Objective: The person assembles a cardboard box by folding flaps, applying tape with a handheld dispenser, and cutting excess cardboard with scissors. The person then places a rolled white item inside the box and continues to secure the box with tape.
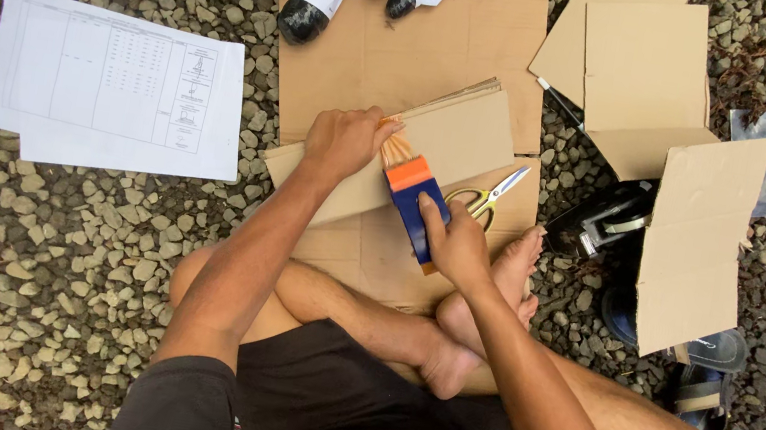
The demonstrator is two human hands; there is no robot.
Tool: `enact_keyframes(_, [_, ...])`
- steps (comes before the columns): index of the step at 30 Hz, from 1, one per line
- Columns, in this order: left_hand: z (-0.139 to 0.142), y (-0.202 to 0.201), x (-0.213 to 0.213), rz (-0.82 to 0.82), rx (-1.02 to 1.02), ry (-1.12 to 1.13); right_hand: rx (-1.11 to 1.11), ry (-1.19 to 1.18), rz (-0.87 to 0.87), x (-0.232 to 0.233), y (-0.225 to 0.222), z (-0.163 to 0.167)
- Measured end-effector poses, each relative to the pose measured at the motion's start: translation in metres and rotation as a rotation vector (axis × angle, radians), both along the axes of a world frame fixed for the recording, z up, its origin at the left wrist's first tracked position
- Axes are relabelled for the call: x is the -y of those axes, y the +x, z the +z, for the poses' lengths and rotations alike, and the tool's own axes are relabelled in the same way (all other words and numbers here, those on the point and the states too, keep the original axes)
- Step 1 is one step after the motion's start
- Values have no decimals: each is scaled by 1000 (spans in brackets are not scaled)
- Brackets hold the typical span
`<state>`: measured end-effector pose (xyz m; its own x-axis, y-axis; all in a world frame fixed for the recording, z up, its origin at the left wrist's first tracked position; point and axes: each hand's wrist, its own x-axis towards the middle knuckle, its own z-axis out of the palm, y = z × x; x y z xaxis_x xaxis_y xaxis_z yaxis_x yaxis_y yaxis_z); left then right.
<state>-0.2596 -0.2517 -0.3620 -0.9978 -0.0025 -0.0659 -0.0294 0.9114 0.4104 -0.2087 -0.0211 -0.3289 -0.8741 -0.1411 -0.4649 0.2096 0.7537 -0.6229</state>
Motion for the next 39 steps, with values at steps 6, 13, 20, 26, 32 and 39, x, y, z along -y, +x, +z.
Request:
enact_keyframes(6, [-7,3,-6,2,-58,-18,-46,-80,-43,-30,49,-3])
enact_keyframes(13, [-10,2,-7,-12,-77,2,-34,4,-44,-43,63,-18])
enact_keyframes(20, [-12,-1,-5,-30,-81,34,114,-14,-84,-27,46,-19])
enact_keyframes(26, [-7,-6,-1,-15,20,105,158,-34,-87,-19,32,-21])
enact_keyframes(32, [13,-16,5,-7,98,178,-135,-45,-12,-17,30,-18])
enact_keyframes(39, [8,-35,16,-13,304,384,-66,-147,-137,-12,29,8])
